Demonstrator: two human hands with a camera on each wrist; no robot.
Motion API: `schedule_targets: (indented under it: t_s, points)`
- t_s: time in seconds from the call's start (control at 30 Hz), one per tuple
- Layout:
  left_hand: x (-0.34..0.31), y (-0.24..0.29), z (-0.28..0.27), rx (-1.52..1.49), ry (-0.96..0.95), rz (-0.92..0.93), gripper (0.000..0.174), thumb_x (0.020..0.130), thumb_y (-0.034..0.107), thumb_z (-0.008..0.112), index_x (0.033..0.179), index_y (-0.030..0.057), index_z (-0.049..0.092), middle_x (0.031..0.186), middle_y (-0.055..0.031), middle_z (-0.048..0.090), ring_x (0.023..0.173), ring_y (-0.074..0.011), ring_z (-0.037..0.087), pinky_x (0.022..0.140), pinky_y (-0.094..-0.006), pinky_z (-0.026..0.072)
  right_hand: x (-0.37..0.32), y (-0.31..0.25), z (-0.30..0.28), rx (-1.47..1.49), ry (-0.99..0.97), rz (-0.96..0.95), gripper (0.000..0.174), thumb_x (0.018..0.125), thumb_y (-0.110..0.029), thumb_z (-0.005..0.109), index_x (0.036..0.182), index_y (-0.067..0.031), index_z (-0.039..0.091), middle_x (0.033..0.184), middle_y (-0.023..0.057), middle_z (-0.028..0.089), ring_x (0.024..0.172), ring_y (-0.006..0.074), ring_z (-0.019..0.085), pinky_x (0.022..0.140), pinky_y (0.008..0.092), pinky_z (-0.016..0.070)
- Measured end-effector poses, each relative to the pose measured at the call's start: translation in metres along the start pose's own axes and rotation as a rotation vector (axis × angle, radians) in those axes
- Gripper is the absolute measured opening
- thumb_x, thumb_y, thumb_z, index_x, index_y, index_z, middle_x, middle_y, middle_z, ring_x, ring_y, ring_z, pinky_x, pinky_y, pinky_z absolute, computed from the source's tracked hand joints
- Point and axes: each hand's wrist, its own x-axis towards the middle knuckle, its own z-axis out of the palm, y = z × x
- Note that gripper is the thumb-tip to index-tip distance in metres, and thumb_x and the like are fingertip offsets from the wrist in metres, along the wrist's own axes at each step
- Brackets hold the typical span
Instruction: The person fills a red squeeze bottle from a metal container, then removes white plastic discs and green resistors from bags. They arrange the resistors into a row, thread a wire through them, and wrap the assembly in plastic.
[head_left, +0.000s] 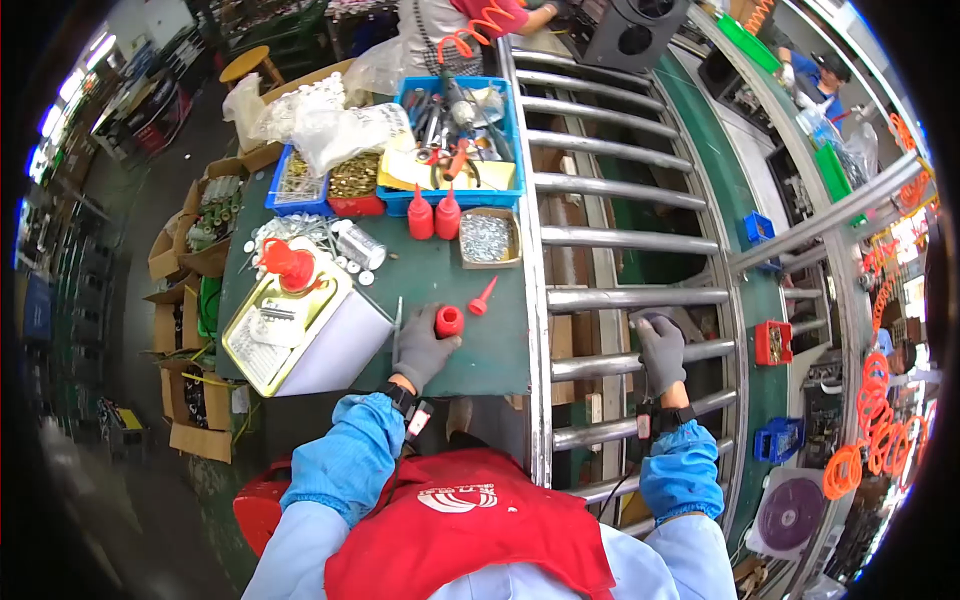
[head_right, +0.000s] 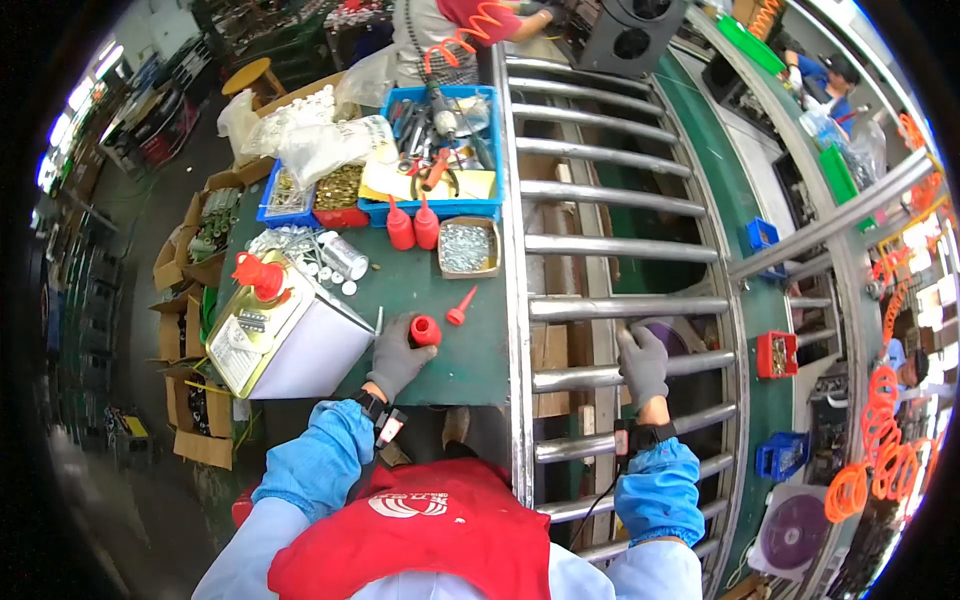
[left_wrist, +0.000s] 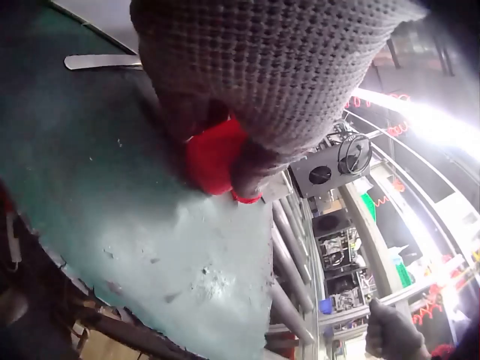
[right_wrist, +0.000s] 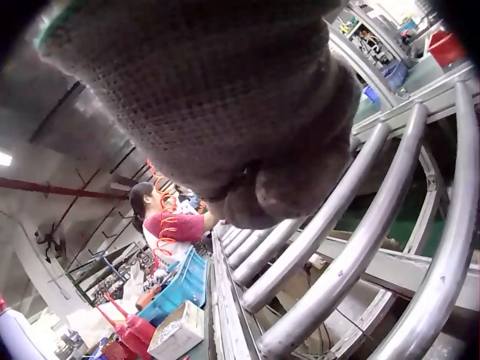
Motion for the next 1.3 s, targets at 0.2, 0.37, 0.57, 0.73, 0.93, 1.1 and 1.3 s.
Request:
schedule_targets:
  t_s: [0.2, 0.37, 0.57, 0.73, 0.93, 1.1, 1.3]
  points:
    - [-0.033, -0.003, -0.028, 0.074, 0.006, -0.224, 0.059, 0.073, 0.030, 0.077, 0.123, 0.0058, 0.056, 0.115, -0.0214, 0.063, 0.109, -0.0424, 0.060, 0.091, -0.0492, 0.0498, -0.018, -0.124, 0.025, 0.116, -0.362, 0.119, 0.012, 0.092, -0.008, 0.065, 0.088, 0.0037, 0.068, 0.071, 0.0048, 0.064, 0.057, 0.0075, 0.058, 0.047, 0.0245, 0.0455]
    - [-0.093, -0.027, -0.094, -0.002, -0.462, -0.032, 0.048, 0.080, 0.034, 0.071, 0.115, 0.0017, 0.063, 0.096, -0.0161, 0.069, 0.089, -0.0317, 0.068, 0.078, -0.0413, 0.0536, -0.062, -0.255, 0.071, 0.043, -0.347, -0.715, 0.018, 0.088, -0.012, 0.068, 0.101, -0.0006, 0.066, 0.084, 0.0159, 0.066, 0.069, 0.0291, 0.065, 0.062, 0.0378, 0.0517]
    - [-0.156, -0.054, -0.164, -0.033, -0.261, -0.193, 0.043, 0.083, 0.034, 0.071, 0.111, 0.0014, 0.066, 0.097, -0.0154, 0.070, 0.089, -0.0302, 0.068, 0.079, -0.0394, 0.0540, -0.105, -0.409, 0.130, -0.071, -0.435, -1.020, 0.037, 0.088, -0.031, 0.068, 0.111, -0.0026, 0.062, 0.104, 0.0226, 0.065, 0.087, 0.0414, 0.066, 0.074, 0.0486, 0.0529]
    - [-0.172, -0.040, -0.226, -0.148, 0.122, -0.310, 0.071, 0.079, 0.043, 0.077, 0.131, 0.0009, 0.055, 0.117, -0.0221, 0.064, 0.102, -0.0331, 0.065, 0.085, -0.0413, 0.0533, -0.095, -0.467, 0.177, -0.470, -0.553, -1.085, 0.033, 0.085, -0.033, 0.066, 0.092, -0.0010, 0.065, 0.088, 0.0257, 0.067, 0.085, 0.0443, 0.066, 0.077, 0.0500, 0.0520]
    - [-0.144, 0.017, -0.266, 0.133, 0.390, 0.031, 0.121, 0.060, 0.048, 0.091, 0.151, -0.0013, 0.026, 0.140, -0.0312, 0.043, 0.125, -0.0493, 0.048, 0.103, -0.0525, 0.0447, -0.091, -0.501, 0.178, -0.674, -0.761, -1.196, 0.017, 0.078, -0.017, 0.064, 0.087, -0.0027, 0.063, 0.082, 0.0205, 0.064, 0.080, 0.0406, 0.063, 0.071, 0.0473, 0.0493]
    - [-0.108, -0.003, -0.244, -0.018, 0.633, 0.257, 0.124, 0.056, 0.040, 0.094, 0.149, -0.0033, 0.024, 0.138, -0.0358, 0.040, 0.121, -0.0532, 0.050, 0.101, -0.0548, 0.0457, -0.101, -0.500, 0.180, -0.797, -0.863, -1.474, 0.022, 0.078, -0.004, 0.057, 0.100, -0.0032, 0.061, 0.098, 0.0186, 0.061, 0.096, 0.0410, 0.062, 0.080, 0.0479, 0.0509]
    - [-0.103, -0.005, -0.245, -0.030, 0.594, 0.293, 0.124, 0.056, 0.040, 0.094, 0.146, -0.0088, 0.024, 0.137, -0.0364, 0.042, 0.120, -0.0524, 0.051, 0.100, -0.0538, 0.0478, -0.120, -0.505, 0.151, -0.332, -0.697, -1.050, 0.018, 0.076, -0.005, 0.057, 0.094, -0.0008, 0.062, 0.083, 0.0206, 0.064, 0.082, 0.0391, 0.066, 0.072, 0.0432, 0.0519]
